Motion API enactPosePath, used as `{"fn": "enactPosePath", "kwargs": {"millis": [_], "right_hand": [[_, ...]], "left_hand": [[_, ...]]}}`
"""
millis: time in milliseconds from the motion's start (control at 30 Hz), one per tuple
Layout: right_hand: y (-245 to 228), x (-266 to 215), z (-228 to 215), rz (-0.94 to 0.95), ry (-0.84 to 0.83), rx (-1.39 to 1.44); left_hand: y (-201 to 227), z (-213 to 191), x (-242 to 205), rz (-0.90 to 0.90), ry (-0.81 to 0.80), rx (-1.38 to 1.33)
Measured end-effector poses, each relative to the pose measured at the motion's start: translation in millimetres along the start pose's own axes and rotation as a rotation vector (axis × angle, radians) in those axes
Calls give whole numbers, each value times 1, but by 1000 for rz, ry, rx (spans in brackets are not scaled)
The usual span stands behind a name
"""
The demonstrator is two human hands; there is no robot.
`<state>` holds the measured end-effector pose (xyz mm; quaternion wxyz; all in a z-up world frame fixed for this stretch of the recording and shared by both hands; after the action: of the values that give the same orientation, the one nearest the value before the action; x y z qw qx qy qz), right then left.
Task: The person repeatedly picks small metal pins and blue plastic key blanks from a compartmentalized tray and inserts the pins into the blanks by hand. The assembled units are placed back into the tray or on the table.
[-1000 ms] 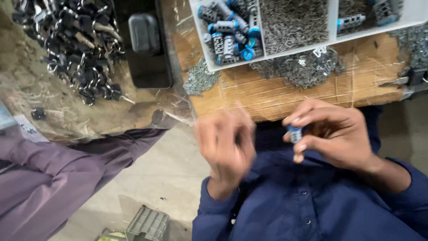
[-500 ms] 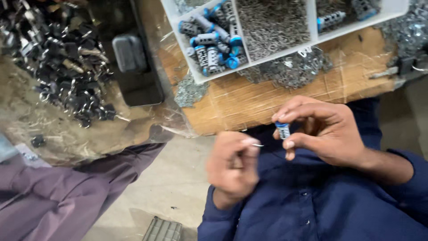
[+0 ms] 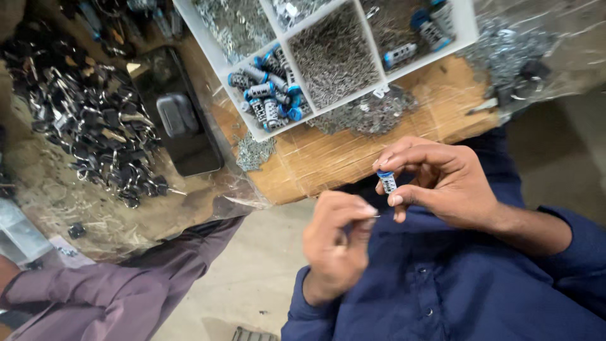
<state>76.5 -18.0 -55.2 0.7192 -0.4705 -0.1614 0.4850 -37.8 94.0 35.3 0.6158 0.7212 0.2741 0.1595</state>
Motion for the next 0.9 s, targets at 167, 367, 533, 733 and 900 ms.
{"fn": "enactPosePath", "kwargs": {"millis": [167,367,533,733,900], "right_hand": [[-17,-4,1,-25,28,39],[-12,1,9,-25,33,68],[-14,4,16,-66,34,77],[-22,3,20,-78,-3,180],[-42,2,5,-159,-6,79]], "left_hand": [[27,-41,32,82,413,636],[45,-18,27,209,141,127],[63,-5,21,362,-19,406],[72,-11,28,322,50,307],[85,21,27,391,44,450]]}}
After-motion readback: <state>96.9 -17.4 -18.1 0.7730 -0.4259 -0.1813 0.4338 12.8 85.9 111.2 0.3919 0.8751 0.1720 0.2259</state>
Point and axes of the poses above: each hand's wrist, its own x-axis towards the middle knuckle, its own z-axis out of the palm, y = z × x, the point moved 10 cm from there along x, towards the middle knuckle, and after that the axes turned 6 degrees about -z, right-handed, at the moved point
